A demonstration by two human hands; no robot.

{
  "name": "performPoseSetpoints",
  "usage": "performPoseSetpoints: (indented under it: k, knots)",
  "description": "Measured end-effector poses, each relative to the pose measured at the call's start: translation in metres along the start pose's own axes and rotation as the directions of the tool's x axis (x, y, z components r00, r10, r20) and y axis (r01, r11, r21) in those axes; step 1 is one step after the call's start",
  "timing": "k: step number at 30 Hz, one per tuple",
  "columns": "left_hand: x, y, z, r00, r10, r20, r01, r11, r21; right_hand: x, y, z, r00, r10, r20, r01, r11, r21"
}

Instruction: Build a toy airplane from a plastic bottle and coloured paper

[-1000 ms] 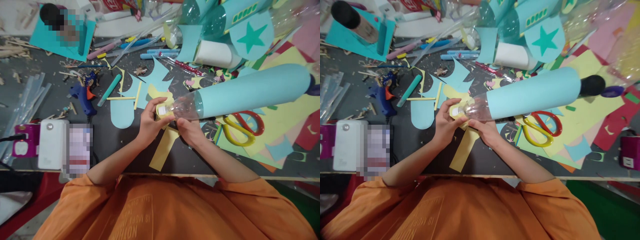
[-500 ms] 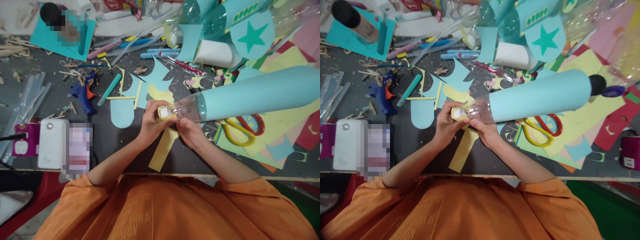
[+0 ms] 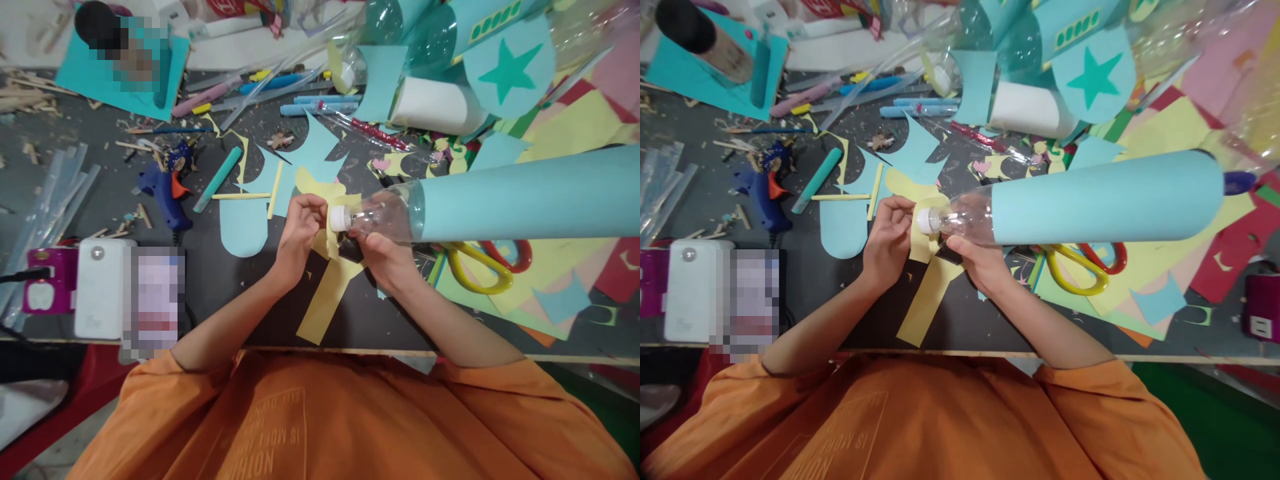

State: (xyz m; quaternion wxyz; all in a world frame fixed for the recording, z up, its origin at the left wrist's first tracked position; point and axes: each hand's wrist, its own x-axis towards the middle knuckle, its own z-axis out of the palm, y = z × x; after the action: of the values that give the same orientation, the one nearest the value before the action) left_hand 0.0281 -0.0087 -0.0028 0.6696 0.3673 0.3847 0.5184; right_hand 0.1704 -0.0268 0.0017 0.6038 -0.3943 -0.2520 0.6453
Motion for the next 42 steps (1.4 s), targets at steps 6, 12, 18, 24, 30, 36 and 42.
performPoseSetpoints:
  k: [6,12,18,24,30,36,42]
  knots:
    - [0.0035,-0.0009,-0.0015,1.0,-0.008,0.01,0.007,0.998,0.058,0.0025,-0.0047,-0.0021,0.999,0.042,0.005,-0.042,0.997,0.059]
    - [0.0047,0.0026,-0.004,0.999,0.043,0.019,-0.044,0.992,0.118,0.004,-0.0071,-0.0055,0.996,0.078,0.03,-0.08,0.995,0.063]
    - [0.0048,-0.0001,-0.0057,0.994,0.098,0.055,-0.105,0.983,0.148,0.0034,-0.0082,-0.006,0.988,0.157,-0.01,-0.157,0.987,0.027]
    - [0.0018,-0.0013,-0.0049,0.989,0.146,0.021,-0.147,0.964,0.223,0.0022,-0.0089,-0.0025,0.985,0.161,-0.06,-0.163,0.986,-0.031]
    - [-0.0032,0.0,-0.0023,0.983,0.179,-0.036,-0.163,0.949,0.269,0.0023,-0.0074,-0.0002,0.989,0.142,-0.047,-0.142,0.99,-0.003]
    - [-0.0045,-0.0006,-0.0024,0.979,0.201,-0.032,-0.186,0.946,0.265,0.0013,-0.0047,-0.0003,0.99,0.138,-0.017,-0.137,0.99,0.038]
    - [-0.0028,-0.0019,-0.0069,0.943,0.328,0.05,-0.323,0.873,0.365,0.0009,-0.0024,-0.0027,0.975,0.22,-0.032,-0.221,0.975,-0.011]
